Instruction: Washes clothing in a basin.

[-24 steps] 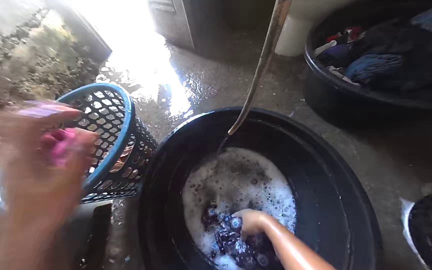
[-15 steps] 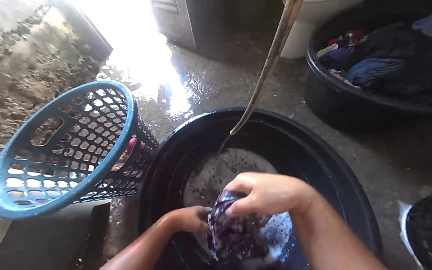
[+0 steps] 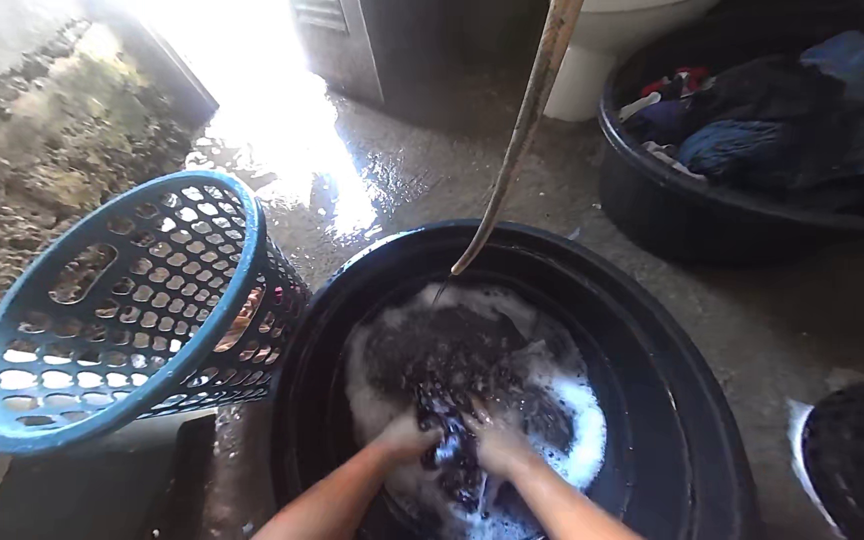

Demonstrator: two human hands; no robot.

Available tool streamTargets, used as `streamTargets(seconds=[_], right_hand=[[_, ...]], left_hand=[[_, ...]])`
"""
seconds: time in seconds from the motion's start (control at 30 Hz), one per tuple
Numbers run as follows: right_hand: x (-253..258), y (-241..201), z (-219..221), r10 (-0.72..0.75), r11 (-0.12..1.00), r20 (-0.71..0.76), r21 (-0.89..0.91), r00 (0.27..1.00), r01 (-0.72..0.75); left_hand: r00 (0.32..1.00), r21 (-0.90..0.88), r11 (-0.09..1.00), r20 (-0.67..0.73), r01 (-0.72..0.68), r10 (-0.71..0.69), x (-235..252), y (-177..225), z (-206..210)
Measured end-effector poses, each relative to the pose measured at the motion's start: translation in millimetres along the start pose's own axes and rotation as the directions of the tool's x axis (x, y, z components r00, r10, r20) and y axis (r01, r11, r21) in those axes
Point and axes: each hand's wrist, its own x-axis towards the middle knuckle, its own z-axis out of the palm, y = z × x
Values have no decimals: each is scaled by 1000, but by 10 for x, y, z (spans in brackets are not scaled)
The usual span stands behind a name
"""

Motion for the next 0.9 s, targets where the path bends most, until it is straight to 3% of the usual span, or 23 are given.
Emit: streamTargets(seconds=[0.07, 0.1, 0.17, 0.23, 0.27, 0.33, 0.37, 0.4, 0.47, 0.5, 0.53, 0.6, 0.67, 0.7, 0.83, 0.87, 0.9], right_hand=[[-8, 153, -154, 96, 995, -54, -9, 994, -97], [-10, 230, -243, 160, 987, -144, 47, 976, -155], [-6, 359, -434, 286, 944, -340, 260, 896, -203], [15, 440, -580, 365, 877, -492, 467, 790, -114], [21, 457, -638, 376, 860, -579, 510, 723, -40], [-70, 404, -791, 378, 888, -657, 457, 652, -55], [-144, 342, -853, 374, 909, -639, 395, 672, -131], [-209, 267, -890, 374, 918, -552, 336, 745, -212], [-246, 126, -841, 294, 944, -107, 187, 950, -271], [-209, 77, -700, 210, 966, 99, 131, 973, -222], [-186, 18, -512, 137, 983, 221, 89, 966, -159], [-128, -17, -140, 52, 997, 279, 44, 959, -67], [-86, 110, -79, 99, 990, 217, 76, 971, -118], [-115, 181, -179, 184, 972, 182, 114, 966, -207], [-226, 368, -537, 568, 800, -93, 296, 818, -522], [-232, 359, -495, 600, 786, -157, 301, 785, -541], [-248, 302, -420, 587, 799, -151, 266, 796, -539]], left_hand=[[996, 268, 963, -90, 31, -7, -66, -116, -5], [985, 297, 954, -175, 48, 5, -91, -196, -101], [927, 236, 971, -372, 47, 45, -88, -258, -360], [837, 131, 991, -545, 24, 52, -137, -167, -566], [792, 105, 994, -606, -7, 70, -177, -111, -615], [750, 154, 983, -637, -101, 177, -245, -6, -588], [755, 221, 958, -593, -182, 280, -277, 29, -485], [770, 304, 910, -493, -282, 404, -297, 45, -325], [774, 422, 745, -140, -517, 617, -227, -14, 44], [775, 469, 676, 28, -568, 632, -138, -79, 180], [821, 527, 666, 118, -528, 558, -70, -159, 220], [940, 513, 814, -43, -271, 339, -58, -326, -6], [952, 397, 918, -275, -17, 136, -82, -310, -413], [946, 414, 909, -310, 48, 91, -106, -237, -554], [954, 384, 916, -300, 118, 3, -306, 91, -641], [955, 336, 937, -296, 100, 5, -355, 140, -583], [956, 267, 962, -291, 55, 26, -365, 150, -492]])
